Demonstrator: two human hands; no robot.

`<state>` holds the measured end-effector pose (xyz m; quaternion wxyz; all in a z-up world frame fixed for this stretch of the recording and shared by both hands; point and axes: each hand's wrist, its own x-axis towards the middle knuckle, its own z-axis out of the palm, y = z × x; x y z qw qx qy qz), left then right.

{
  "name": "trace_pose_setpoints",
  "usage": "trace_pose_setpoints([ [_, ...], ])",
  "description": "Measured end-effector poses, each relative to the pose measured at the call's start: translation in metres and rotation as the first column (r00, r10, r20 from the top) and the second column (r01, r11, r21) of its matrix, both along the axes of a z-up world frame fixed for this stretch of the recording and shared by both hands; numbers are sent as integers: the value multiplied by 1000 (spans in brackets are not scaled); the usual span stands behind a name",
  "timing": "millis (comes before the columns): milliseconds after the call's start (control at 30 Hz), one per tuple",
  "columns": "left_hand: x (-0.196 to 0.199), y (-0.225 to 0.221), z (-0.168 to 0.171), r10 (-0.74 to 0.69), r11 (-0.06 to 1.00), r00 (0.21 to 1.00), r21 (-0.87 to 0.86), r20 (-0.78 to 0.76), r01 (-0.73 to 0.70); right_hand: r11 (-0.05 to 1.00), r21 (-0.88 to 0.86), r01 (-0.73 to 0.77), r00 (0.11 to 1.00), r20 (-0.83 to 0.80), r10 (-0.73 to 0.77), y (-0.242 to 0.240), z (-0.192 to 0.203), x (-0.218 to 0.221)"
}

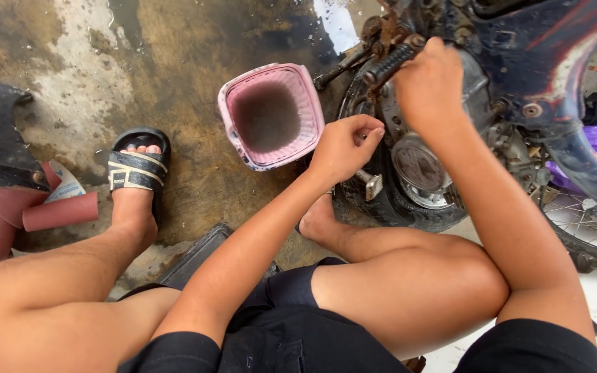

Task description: The person sits on the floor and scrubs the motorcycle engine casing with a red sponge, repeatedly dipping it into a pink bucket of water. They wipe the engine and surrounding parts, including the handlebar grip, to remove dirt and grime.

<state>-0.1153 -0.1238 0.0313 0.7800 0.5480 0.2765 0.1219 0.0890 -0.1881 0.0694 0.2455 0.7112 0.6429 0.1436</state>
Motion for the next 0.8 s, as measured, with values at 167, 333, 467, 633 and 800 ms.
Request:
trace_pose_setpoints([
  [167, 2, 55, -11, -70, 986, 992, 141, -108, 85, 994, -101, 38, 998, 47, -33, 7, 4, 3],
  [333, 60, 74, -64, -51, 976, 997, 214, 57, 37, 959, -23, 284, 933, -222, -282, 15, 0, 6],
  [467, 97, 73, -68, -253, 956, 931, 220, 265, 197, 990, -16, 138, 982, -126, -139, 12, -5, 10],
  [633, 101, 90, -77, -358, 933, 841, 193, 405, 304, 997, 67, 48, 999, -2, -48, 19, 10, -5],
  [800, 106, 95, -80, -395, 886, 863, 380, 315, 266, 982, 189, -2, 991, 134, -23, 18, 23, -20],
])
